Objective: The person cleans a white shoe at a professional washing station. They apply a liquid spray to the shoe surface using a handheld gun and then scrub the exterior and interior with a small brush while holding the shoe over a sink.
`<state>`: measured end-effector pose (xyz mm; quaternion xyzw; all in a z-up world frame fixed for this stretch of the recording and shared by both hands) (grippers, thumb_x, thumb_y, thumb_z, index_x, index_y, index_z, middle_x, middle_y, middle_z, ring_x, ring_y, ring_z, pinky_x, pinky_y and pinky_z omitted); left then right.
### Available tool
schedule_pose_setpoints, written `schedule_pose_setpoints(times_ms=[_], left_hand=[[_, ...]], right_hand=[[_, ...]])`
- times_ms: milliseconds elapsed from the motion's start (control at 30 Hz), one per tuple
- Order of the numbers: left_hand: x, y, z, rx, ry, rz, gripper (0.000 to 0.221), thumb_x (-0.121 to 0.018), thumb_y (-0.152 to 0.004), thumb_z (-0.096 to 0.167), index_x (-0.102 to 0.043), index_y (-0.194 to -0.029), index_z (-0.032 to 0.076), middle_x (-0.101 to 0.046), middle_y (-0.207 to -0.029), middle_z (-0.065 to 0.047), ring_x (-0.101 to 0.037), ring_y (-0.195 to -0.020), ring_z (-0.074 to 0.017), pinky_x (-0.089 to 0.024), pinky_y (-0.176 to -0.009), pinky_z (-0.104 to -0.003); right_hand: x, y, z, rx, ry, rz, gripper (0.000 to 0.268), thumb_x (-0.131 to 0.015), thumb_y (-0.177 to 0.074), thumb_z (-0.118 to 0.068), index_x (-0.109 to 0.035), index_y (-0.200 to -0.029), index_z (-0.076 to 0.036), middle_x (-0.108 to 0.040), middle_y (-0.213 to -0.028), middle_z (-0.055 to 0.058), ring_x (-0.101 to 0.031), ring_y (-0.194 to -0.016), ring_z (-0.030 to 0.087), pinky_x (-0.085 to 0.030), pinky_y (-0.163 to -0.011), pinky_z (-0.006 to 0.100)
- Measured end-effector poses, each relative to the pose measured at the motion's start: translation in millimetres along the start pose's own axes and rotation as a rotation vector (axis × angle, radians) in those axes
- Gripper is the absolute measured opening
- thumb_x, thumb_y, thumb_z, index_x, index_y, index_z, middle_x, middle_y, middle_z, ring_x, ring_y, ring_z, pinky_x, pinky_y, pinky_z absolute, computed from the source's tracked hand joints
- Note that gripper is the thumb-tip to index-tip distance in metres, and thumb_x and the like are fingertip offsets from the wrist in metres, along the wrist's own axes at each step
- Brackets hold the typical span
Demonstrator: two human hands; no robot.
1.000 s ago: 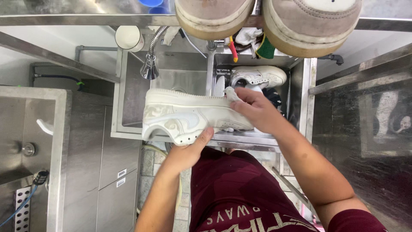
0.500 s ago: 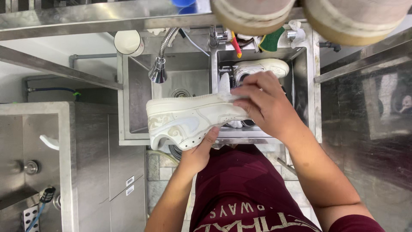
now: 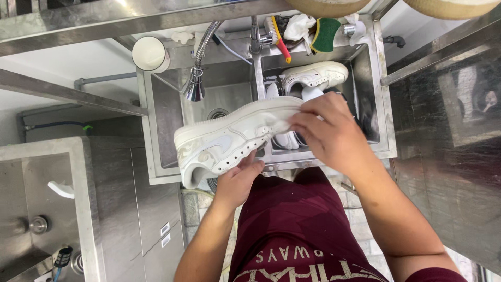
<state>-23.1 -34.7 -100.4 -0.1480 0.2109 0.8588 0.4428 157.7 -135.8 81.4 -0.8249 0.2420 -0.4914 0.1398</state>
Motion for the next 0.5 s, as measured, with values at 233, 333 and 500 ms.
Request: schedule_pose_setpoints(times_ms=[233,333,500], left_hand=[[-31.5,2.3,-0.2,0.155,0.087,-0.043,0.055,-0.062,-0.093,-0.004,-0.048,-0.146,-0.004,-0.049,-0.153,-0.009,-0.041,-0.148,-0.0182,-0.036,-0.115,-0.040],[-36.0,-1.1,2.8,0.022,0.085,-0.022,0.057,-0.064,-0.093,-0.006,-0.048,-0.147,-0.006,-0.050,-0.153,-0.014,-0.043,-0.147,-0.0218,-0.032,-0.125,-0.037],[-35.4,-1.3,-10.0,0.027,0.020,0.014,0.054,-0.066,-0.094,-0.004,-0.049,-0.145,-0.008,-0.050,-0.152,-0.015,-0.043,-0.146,-0.0224,-0.031,-0.125,-0.037]], right_hand=[[-17.5,4.0,-1.8,0.031,0.027,0.146,0.030,-0.084,-0.078,-0.002,-0.074,-0.106,-0.005,-0.063,-0.104,0.008,-0.060,-0.096,0.030,-0.048,-0.085,0.043],[-4.8,6.4,14.8,-0.006,0.012,0.143,0.028,-0.083,-0.081,-0.001,-0.073,-0.106,-0.005,-0.063,-0.106,0.009,-0.059,-0.096,0.031,-0.048,-0.084,0.041],[14.9,10.8,36.7,-0.136,-0.029,0.121,0.023,-0.082,-0.087,-0.002,-0.072,-0.107,-0.006,-0.064,-0.106,0.006,-0.059,-0.100,0.029,-0.050,-0.087,0.039]])
Point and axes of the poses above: each hand's wrist, its own y-axis away from the middle knuckle, its own x-axis out of the back of the hand, z = x × y, the point moved 5 cm from there along -y, towards the middle knuckle
